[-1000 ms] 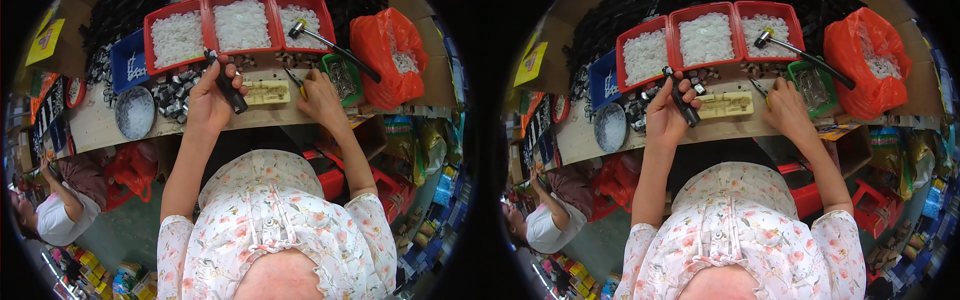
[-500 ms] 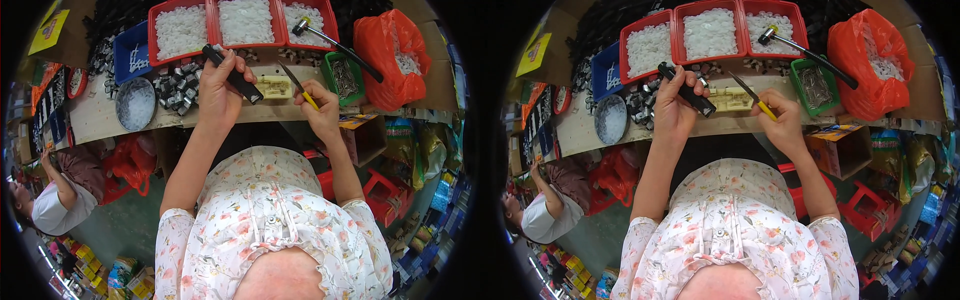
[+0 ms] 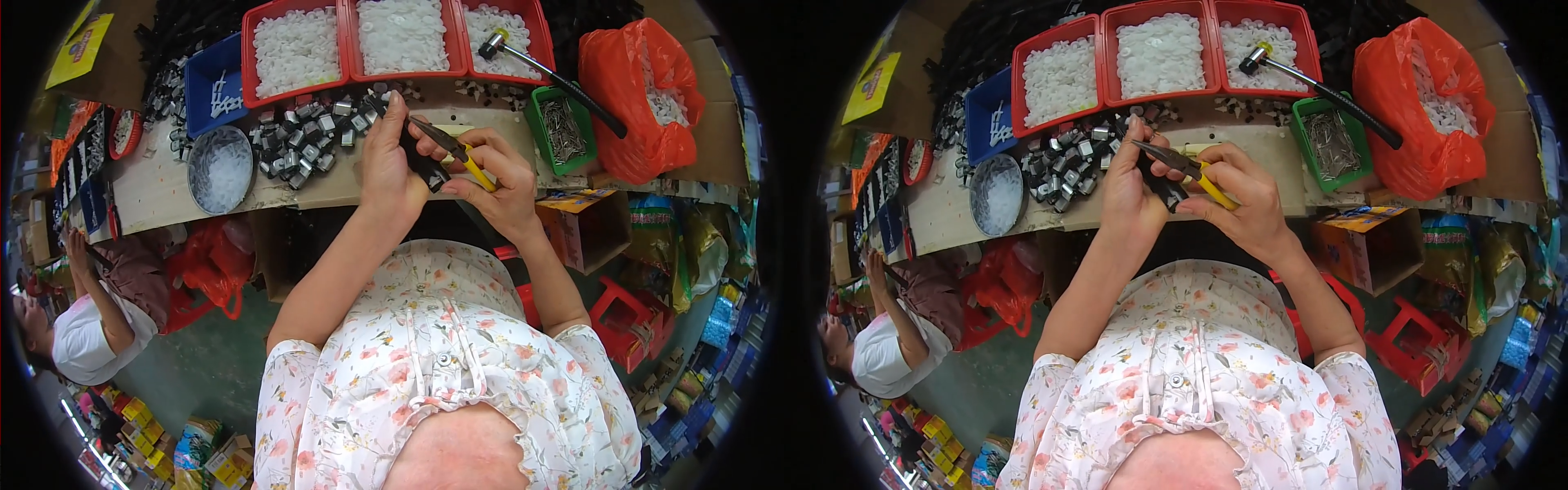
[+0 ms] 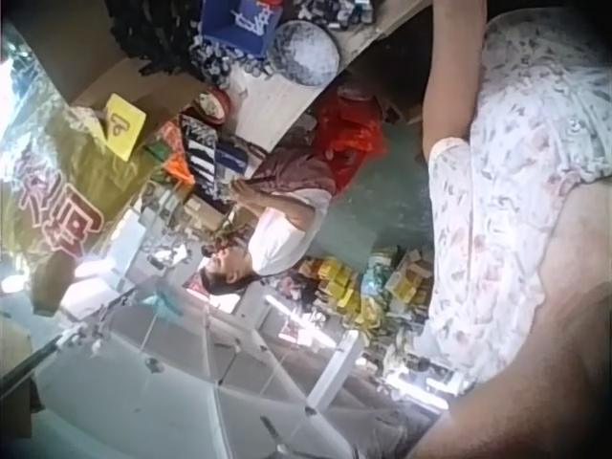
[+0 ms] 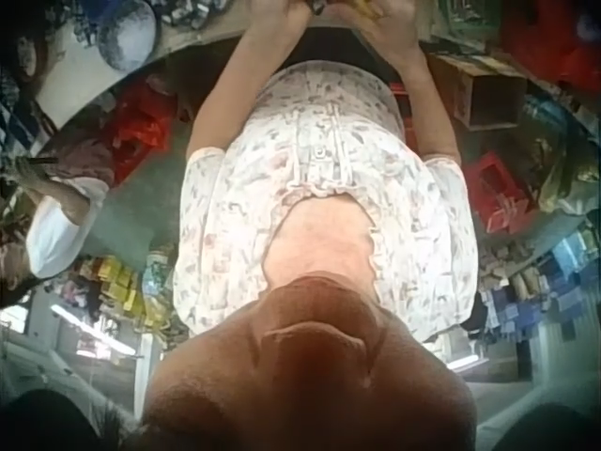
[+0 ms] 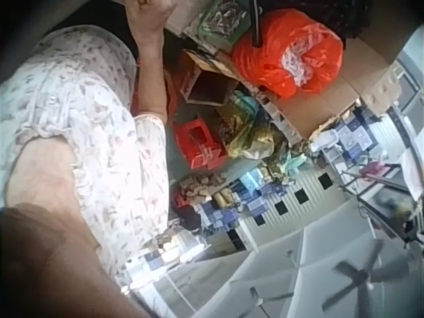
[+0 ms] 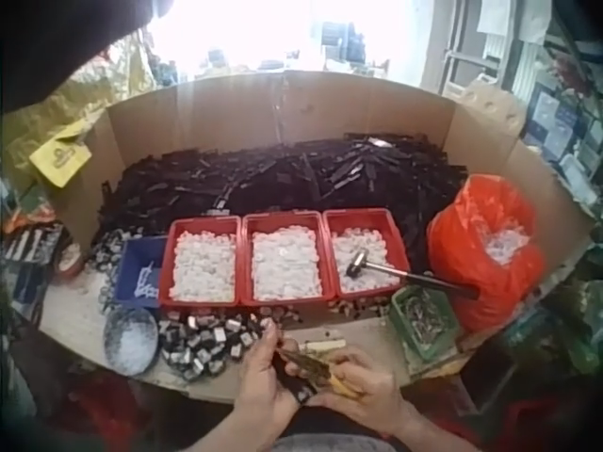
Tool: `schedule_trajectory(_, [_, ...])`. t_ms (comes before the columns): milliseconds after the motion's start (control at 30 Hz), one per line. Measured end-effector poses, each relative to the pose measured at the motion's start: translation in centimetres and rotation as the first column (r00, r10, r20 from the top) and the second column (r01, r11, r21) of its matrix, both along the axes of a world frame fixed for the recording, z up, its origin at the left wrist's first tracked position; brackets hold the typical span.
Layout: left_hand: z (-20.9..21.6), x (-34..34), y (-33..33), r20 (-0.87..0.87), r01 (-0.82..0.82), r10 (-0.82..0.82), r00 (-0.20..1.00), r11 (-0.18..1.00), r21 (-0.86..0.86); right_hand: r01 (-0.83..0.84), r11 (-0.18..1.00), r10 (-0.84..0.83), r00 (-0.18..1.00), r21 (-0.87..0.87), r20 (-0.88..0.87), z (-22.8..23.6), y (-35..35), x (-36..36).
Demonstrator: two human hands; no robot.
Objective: Assembling small plastic components and metal housings using a jig and small hand tools at a workbench.
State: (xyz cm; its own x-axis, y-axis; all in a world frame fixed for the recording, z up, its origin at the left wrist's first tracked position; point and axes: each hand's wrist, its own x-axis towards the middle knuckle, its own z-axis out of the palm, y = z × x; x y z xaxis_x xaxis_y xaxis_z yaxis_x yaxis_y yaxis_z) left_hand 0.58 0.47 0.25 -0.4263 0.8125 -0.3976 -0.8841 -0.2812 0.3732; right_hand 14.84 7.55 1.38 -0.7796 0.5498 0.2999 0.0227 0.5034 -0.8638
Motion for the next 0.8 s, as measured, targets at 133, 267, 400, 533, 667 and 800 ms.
schedule_trajectory(133, [1.4, 0.7, 0.2, -0.116, -0.104, 0.093, 0.989, 0.990, -0.097, 0.047, 0.998, -0.045, 0.998, 0.048, -0.049, -0.8, -0.4, 0.0])
schedule_trajectory(267, [1.5, 0.8, -0.1, -0.190, -0.094, 0.085, 0.978, 0.995, -0.034, 0.007, 0.994, -0.003, 0.999, 0.110, -0.038, -0.2, -0.4, 0.0])
schedule_trajectory(400, [0.8, 0.9, -0.5, -0.189, -0.039, 0.039, 0.981, 0.999, 0.004, -0.040, 0.997, 0.043, 0.998, 0.066, -0.038, -0.3, 0.0, 0.3])
schedule_trajectory(533, [1.4, 0.7, -1.4, -0.229, -0.009, 0.012, 0.973, 1.000, 0.014, -0.061, 0.998, 0.061, 0.998, -0.008, 0.001, 0.2, 1.1, 1.3])
schedule_trajectory(667, [-0.6, 0.4, -2.8, -0.552, 0.104, -0.114, 0.826, 0.993, -0.048, 0.044, 0.997, -0.047, 0.997, 0.060, 0.056, 1.2, 2.3, 1.5])
schedule_trajectory(800, [-0.5, 0.1, -3.6, -0.826, 0.075, -0.173, 0.537, 0.985, -0.157, -0.001, 0.965, -0.007, 0.999, 0.261, 0.032, 1.1, 2.8, 1.2])
